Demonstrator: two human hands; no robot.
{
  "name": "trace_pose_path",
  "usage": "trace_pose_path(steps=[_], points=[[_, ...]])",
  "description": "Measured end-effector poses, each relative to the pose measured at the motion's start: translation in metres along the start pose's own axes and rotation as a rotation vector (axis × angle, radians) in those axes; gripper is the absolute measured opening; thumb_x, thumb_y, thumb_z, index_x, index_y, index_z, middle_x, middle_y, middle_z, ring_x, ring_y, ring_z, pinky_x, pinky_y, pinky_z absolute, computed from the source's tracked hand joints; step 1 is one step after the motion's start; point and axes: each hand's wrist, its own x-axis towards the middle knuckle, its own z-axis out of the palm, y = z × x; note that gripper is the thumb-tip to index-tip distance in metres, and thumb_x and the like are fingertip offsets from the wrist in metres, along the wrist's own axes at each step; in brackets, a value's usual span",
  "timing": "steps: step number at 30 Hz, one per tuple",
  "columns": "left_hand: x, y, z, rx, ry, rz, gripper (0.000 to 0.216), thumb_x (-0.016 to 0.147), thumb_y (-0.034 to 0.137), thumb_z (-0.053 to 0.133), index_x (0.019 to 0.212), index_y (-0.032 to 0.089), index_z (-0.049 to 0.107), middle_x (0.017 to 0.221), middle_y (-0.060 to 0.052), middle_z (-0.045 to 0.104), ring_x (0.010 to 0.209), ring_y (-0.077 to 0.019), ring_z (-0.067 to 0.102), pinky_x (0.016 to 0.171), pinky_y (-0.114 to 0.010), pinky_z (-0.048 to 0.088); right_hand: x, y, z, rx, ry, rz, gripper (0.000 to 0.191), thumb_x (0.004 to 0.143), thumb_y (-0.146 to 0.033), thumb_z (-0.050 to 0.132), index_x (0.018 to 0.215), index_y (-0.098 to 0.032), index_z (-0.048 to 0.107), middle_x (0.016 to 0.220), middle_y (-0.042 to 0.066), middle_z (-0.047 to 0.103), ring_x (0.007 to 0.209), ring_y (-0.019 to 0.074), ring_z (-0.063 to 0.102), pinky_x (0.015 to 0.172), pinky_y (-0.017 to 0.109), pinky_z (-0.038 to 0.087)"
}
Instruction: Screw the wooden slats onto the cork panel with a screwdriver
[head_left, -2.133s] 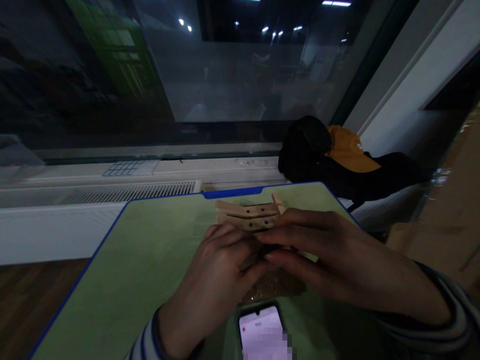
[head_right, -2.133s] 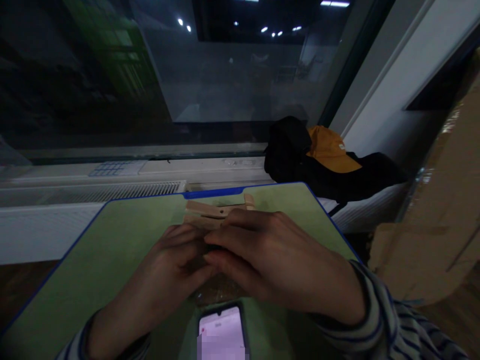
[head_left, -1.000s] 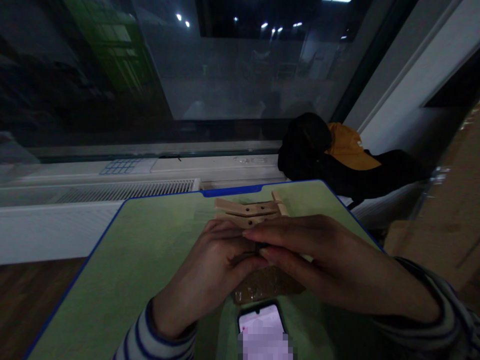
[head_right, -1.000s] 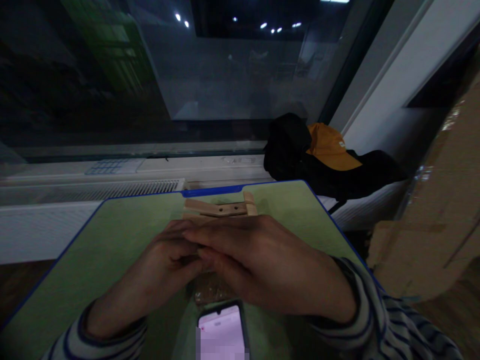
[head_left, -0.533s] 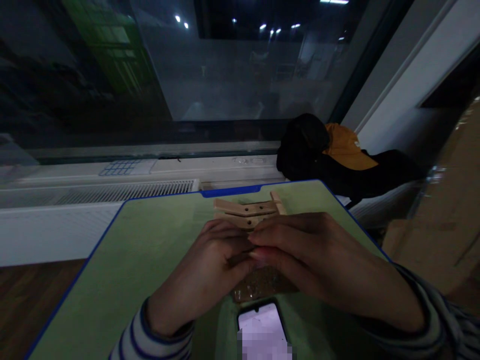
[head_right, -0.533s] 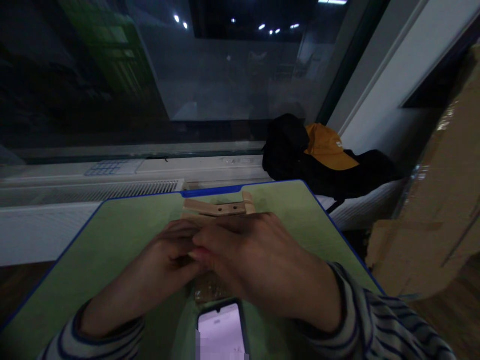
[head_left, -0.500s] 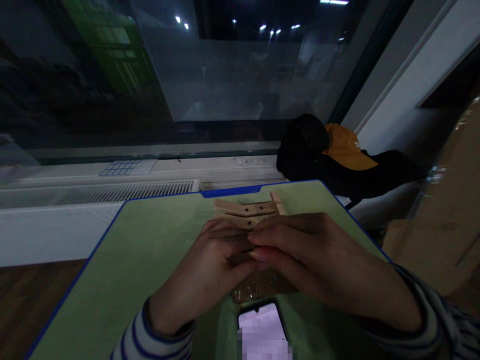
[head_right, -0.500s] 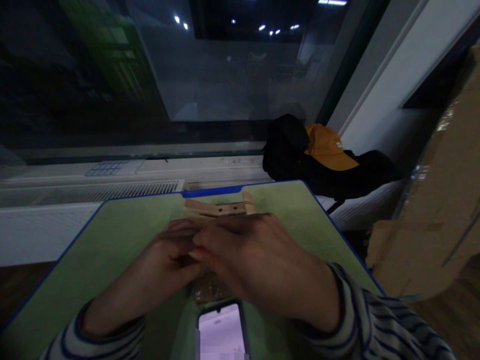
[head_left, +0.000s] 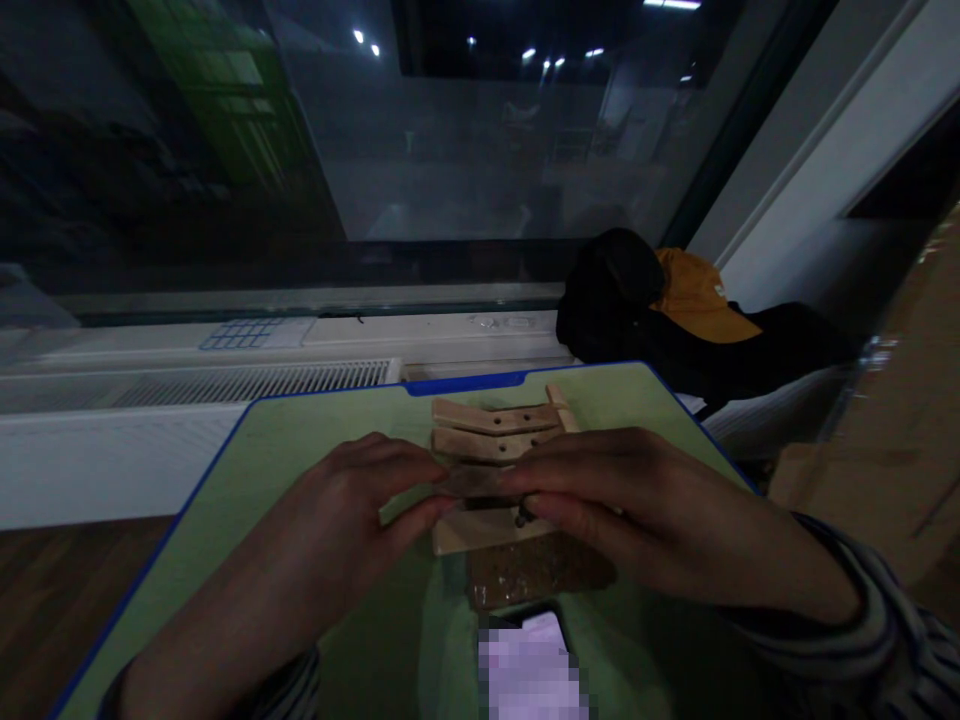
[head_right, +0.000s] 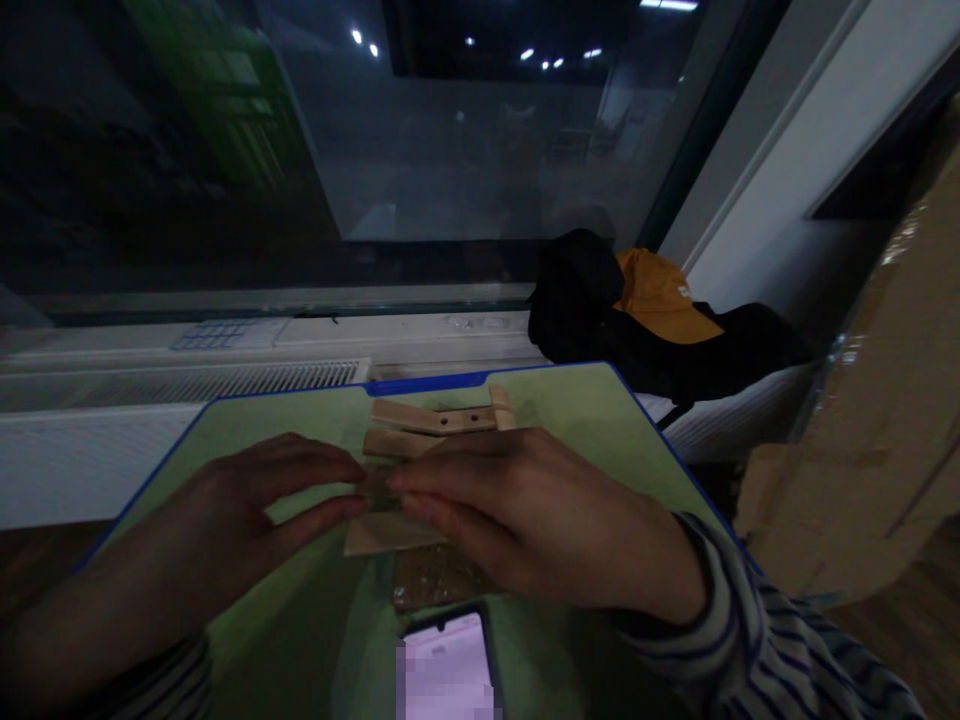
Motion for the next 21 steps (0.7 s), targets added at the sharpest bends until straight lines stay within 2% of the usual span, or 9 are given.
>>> trace_pose_path(steps=[3, 5, 9, 13, 17, 21], points=[[-0.005, -0.005, -0.007, 0.049, -0.060, -0.123, 0.015, 0.080, 0.038, 0.059, 0.082, 0.026, 0.068, 0.082, 0.001, 0.070, 0.074, -0.0190, 0.064, 0.069, -0.029, 0.047, -0.003, 0.002, -0.006, -0.039, 0.005, -0.010, 0.028, 0.090, -0.018, 0.049, 0.117, -0.023, 0.056, 0.112, 0.002, 0.065, 0.108, 0.0143, 0.055, 0.095, 0.030, 0.041], [-0.007, -0.004, -0.008, 0.027, -0.146, -0.170, 0.017, 0.082, 0.037, 0.056, 0.079, 0.026, 0.068, 0.078, 0.002, 0.070, 0.071, -0.0182, 0.065, 0.064, -0.027, 0.047, -0.005, 0.004, -0.006, 0.001, -0.010, 0.009, 0.027, 0.089, -0.017, 0.050, 0.115, -0.023, 0.057, 0.111, 0.003, 0.065, 0.110, 0.0158, 0.054, 0.096, 0.033, 0.040], [-0.010, -0.003, -0.003, -0.074, -0.329, -0.161, 0.019, 0.083, 0.039, 0.053, 0.084, 0.029, 0.069, 0.078, 0.003, 0.071, 0.067, -0.0161, 0.066, 0.058, -0.024, 0.046, -0.003, 0.009, 0.004, 0.316, -0.044, 0.113, 0.017, 0.091, -0.019, 0.046, 0.103, -0.016, 0.058, 0.106, 0.007, 0.065, 0.102, 0.0149, 0.059, 0.087, 0.030, 0.046], [-0.011, -0.002, 0.004, -0.130, -0.297, -0.127, 0.013, 0.079, 0.032, 0.059, 0.087, 0.029, 0.068, 0.080, 0.003, 0.072, 0.067, -0.0164, 0.067, 0.059, -0.022, 0.047, 0.004, 0.010, 0.016, 0.510, 0.038, 0.184, 0.014, 0.089, -0.021, 0.050, 0.096, -0.014, 0.059, 0.096, 0.007, 0.066, 0.093, 0.0143, 0.062, 0.081, 0.029, 0.049], [-0.008, 0.001, 0.006, -0.158, -0.266, -0.095, 0.012, 0.079, 0.027, 0.058, 0.084, 0.027, 0.069, 0.077, 0.001, 0.072, 0.067, -0.0173, 0.068, 0.059, -0.023, 0.048, 0.002, 0.009, 0.021, 0.422, 0.112, 0.155, 0.017, 0.089, -0.021, 0.050, 0.098, -0.016, 0.064, 0.090, 0.005, 0.069, 0.088, 0.0129, 0.063, 0.081, 0.027, 0.049], [-0.006, 0.005, 0.005, -0.161, -0.225, -0.062, 0.013, 0.079, 0.026, 0.058, 0.082, 0.025, 0.070, 0.075, -0.001, 0.072, 0.065, -0.0180, 0.068, 0.055, -0.023, 0.047, -0.008, 0.007, 0.022, 0.332, 0.135, 0.103, 0.025, 0.091, -0.021, 0.047, 0.112, -0.021, 0.060, 0.097, 0.003, 0.069, 0.092, 0.0129, 0.062, 0.087, 0.030, 0.047]])
